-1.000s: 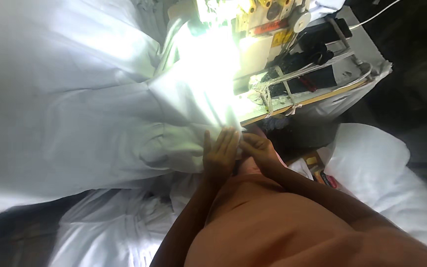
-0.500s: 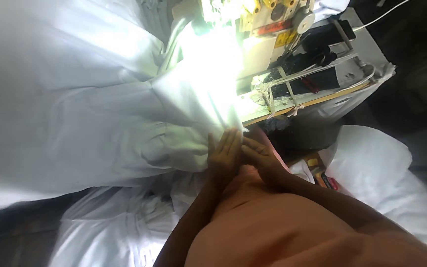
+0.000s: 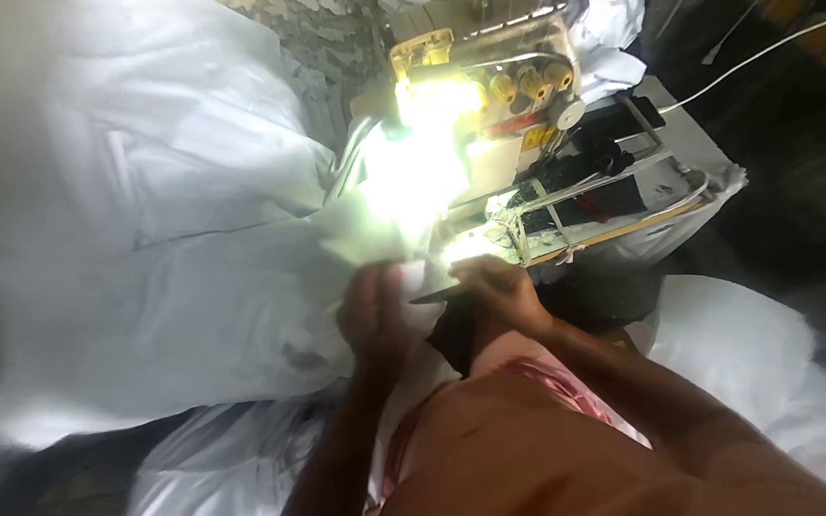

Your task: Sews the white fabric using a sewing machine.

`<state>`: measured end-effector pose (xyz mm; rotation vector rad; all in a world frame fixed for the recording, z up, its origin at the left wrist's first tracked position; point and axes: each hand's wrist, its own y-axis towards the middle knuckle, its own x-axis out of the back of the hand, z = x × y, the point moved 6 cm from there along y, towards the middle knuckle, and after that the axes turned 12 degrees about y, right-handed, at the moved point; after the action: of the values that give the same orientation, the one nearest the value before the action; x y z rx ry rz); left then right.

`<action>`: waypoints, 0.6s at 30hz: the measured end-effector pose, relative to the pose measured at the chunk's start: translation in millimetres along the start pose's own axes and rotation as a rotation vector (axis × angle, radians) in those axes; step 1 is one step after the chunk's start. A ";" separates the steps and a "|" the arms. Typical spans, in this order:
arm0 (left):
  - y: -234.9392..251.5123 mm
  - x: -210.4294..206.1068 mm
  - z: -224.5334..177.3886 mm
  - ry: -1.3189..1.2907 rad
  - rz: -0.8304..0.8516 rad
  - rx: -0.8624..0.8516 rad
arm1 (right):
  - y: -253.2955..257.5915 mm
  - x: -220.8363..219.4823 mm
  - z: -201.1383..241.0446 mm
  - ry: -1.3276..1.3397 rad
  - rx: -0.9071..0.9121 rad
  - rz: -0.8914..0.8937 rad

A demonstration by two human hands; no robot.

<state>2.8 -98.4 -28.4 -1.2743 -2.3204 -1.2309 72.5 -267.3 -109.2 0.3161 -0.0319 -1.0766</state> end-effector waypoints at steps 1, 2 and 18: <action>18.4 5.9 -6.3 0.018 -0.024 -0.053 | 20.3 5.4 3.1 -0.112 0.120 -0.036; 35.6 9.6 -11.4 0.014 -0.058 -0.108 | 39.7 8.6 7.6 -0.207 0.202 -0.057; 86.8 8.2 -45.9 0.097 -0.126 -0.394 | 106.3 -14.8 74.7 -0.289 0.625 0.198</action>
<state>56.8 -104.7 53.8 -1.1558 -2.1884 -1.8189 143.5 -226.2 -7.4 0.6998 -0.6541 -0.8869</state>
